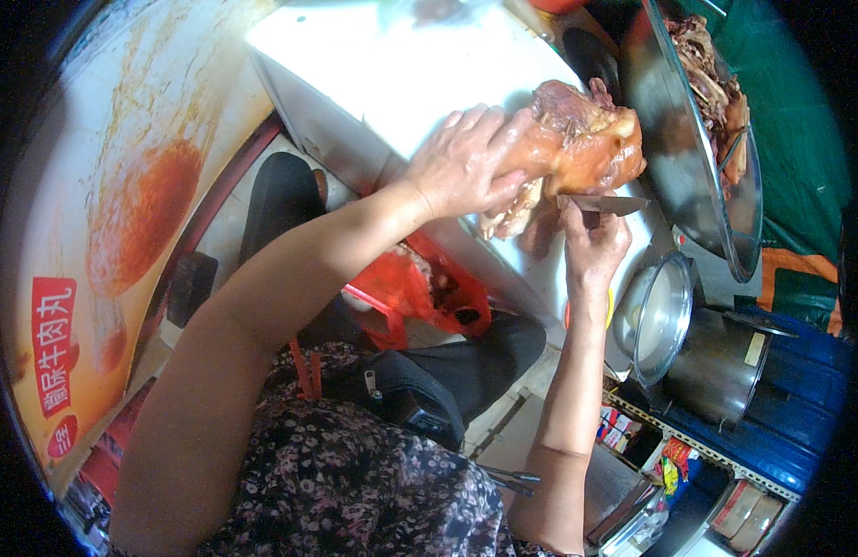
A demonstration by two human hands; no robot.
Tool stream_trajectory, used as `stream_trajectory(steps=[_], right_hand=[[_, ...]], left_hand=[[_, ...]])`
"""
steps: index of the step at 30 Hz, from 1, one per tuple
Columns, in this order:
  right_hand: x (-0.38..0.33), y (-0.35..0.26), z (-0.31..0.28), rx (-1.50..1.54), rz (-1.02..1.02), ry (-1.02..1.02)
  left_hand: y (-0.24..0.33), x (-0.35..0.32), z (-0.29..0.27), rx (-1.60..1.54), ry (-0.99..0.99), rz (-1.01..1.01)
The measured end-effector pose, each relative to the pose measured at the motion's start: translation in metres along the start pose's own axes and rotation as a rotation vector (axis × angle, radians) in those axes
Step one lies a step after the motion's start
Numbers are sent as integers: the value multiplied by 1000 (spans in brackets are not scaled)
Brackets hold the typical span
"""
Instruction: The person deconstructs a cooked pig head by hand and using a knife, removing pieces of meat and skin and placing them into a large metal bowl.
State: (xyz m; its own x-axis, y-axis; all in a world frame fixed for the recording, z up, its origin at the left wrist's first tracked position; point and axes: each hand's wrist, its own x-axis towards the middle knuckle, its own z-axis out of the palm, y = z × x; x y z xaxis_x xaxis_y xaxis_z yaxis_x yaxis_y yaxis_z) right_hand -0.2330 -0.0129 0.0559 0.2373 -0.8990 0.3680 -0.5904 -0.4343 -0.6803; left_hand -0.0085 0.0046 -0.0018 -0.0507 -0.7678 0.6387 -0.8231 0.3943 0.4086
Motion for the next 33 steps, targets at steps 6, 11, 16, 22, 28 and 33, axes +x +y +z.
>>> stream_trajectory(steps=[6, 11, 16, 22, 28, 33], right_hand=[[3, 13, -5, 83, 58, 77], [0, 3, 2, 13, 12, 25], [4, 7, -5, 60, 33, 101], [-1, 11, 8, 60, 57, 82], [3, 11, 2, 170, 136, 131], [0, 18, 5, 106, 66, 129]], left_hand=[[1, 1, 0, -4, -2, -1], [2, 1, 0, -1, -2, -2], [1, 0, 1, -3, -6, -1], [1, 1, 0, -11, -4, -2], [0, 0, 1, 11, 12, 4], [4, 3, 1, -12, -12, -2]])
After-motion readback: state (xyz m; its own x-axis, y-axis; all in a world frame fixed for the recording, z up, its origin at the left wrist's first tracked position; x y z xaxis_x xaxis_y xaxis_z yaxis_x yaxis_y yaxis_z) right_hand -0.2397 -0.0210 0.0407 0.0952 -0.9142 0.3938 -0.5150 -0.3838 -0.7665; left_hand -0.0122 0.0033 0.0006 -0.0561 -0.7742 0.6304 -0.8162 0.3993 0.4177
